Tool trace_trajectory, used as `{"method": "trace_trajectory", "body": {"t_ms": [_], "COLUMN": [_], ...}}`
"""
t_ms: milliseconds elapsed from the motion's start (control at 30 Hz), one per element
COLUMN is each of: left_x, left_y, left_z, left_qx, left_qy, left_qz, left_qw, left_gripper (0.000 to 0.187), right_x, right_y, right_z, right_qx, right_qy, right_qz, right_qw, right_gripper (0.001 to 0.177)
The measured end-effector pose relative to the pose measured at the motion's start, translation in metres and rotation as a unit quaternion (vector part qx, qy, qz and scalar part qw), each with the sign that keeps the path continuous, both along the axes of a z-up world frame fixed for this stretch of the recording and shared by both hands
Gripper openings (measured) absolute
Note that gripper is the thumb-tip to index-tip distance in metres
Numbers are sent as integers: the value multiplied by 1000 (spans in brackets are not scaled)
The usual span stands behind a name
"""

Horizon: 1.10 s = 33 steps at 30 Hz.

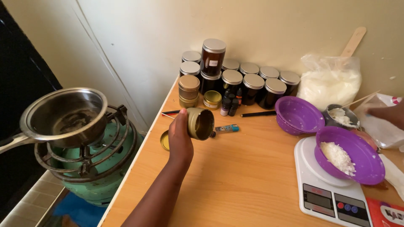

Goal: Checking the temperature of melting wax and cleaning a candle tin lid.

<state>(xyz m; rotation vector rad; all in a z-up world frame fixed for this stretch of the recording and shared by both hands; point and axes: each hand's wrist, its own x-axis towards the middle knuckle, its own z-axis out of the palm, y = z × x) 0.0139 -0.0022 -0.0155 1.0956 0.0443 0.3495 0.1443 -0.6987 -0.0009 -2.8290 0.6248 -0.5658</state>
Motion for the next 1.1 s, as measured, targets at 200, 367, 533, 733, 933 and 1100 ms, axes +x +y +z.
{"method": "trace_trajectory", "body": {"t_ms": [200, 367, 533, 733, 933, 1100], "left_x": [7, 17, 14, 1, -13, -18], "left_y": [-4, -13, -15, 23, 114, 181], "left_z": [5, 0, 25, 35, 13, -2], "left_qx": [-268, -288, -285, -325, -89, 225], "left_qy": [143, 66, 118, 109, 35, -82], "left_qz": [-87, -156, -132, -136, -108, -129], "left_qw": [949, 942, 942, 930, 989, 962], "left_gripper": [31, 53, 49, 53, 66, 98], "right_x": [-152, -190, -174, -160, -142, -117], "right_y": [325, 469, 545, 608, 640, 668], "right_z": [143, 130, 105, 98, 75, 52], "right_qx": [4, 81, 156, 279, 288, 351], "right_qy": [-239, -27, -34, -43, -51, -45], "right_qz": [256, 412, 483, 453, 498, 532], "right_qw": [937, 907, 861, 846, 816, 770], "right_gripper": [80, 82, 96, 107, 112, 117]}}
